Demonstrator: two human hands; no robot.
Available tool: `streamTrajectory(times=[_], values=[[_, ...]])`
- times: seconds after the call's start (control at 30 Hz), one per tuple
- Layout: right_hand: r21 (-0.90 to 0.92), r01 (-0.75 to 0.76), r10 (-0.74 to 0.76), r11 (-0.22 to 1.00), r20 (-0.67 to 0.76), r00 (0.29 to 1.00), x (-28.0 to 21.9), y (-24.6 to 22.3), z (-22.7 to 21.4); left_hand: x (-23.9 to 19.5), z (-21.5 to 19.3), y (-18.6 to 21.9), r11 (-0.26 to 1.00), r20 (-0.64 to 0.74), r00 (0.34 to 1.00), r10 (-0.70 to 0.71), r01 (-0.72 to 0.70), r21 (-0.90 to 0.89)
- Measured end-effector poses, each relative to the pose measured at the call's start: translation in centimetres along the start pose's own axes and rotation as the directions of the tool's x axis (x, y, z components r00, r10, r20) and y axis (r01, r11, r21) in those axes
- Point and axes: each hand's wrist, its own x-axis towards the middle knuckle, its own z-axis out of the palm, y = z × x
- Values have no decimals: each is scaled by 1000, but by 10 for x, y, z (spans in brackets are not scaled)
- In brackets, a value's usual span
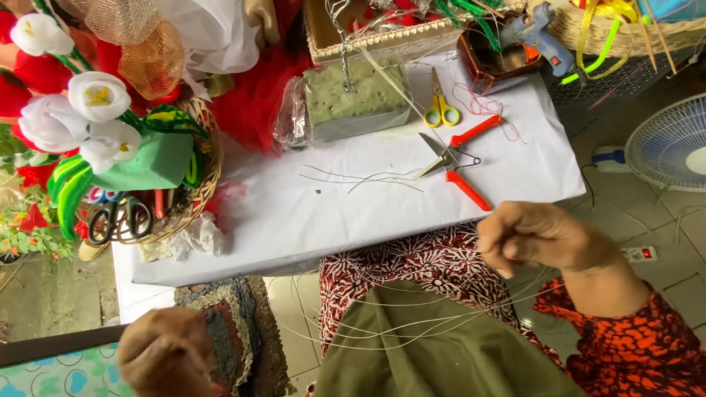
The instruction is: The person repeatedly measures and cuts thin metal wire using red-handled shears at a craft table. They gather cut pieces and continue cutting additional lengths throughout the clip.
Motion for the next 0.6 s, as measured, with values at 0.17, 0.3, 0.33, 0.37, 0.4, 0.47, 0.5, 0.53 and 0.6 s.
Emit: streamTrajectory(times=[0.17, 0.3, 0.33, 0.37, 0.4, 0.47, 0.5, 0.53, 0.6], values=[[-43, 101, -102, 994, -41, 994, 54, 41, 24, 57, 64, -77, 938, -370, 908, -196, 64, -340], [-225, 172, -206, 959, -135, 969, 74, 73, 27, 114, 111, -100, 921, -498, 817, -291, 99, -376], [-224, 168, -200, 960, -128, 972, 76, 73, 24, 121, 116, -102, 922, -506, 813, -288, 93, -376], [-255, 137, -177, 957, -143, 974, 78, 75, 21, 127, 120, -104, 939, -509, 817, -271, 108, -326], [-284, 105, -155, 953, -158, 975, 81, 76, 19, 134, 125, -106, 954, -511, 821, -254, 124, -275], [-307, 114, -184, 945, -210, 960, 87, 80, 14, 135, 130, -116, 951, -520, 813, -261, 123, -285], [-331, 120, -214, 936, -267, 940, 89, 82, 12, 136, 134, -121, 946, -524, 807, -273, 125, -299], [-333, 121, -217, 935, -267, 939, 92, 81, 12, 137, 136, -121, 946, -522, 809, -271, 124, -299], [-414, 85, -233, 906, -321, 918, 97, 79, 10, 141, 141, -120, 940, -512, 807, -292, 145, -308]])
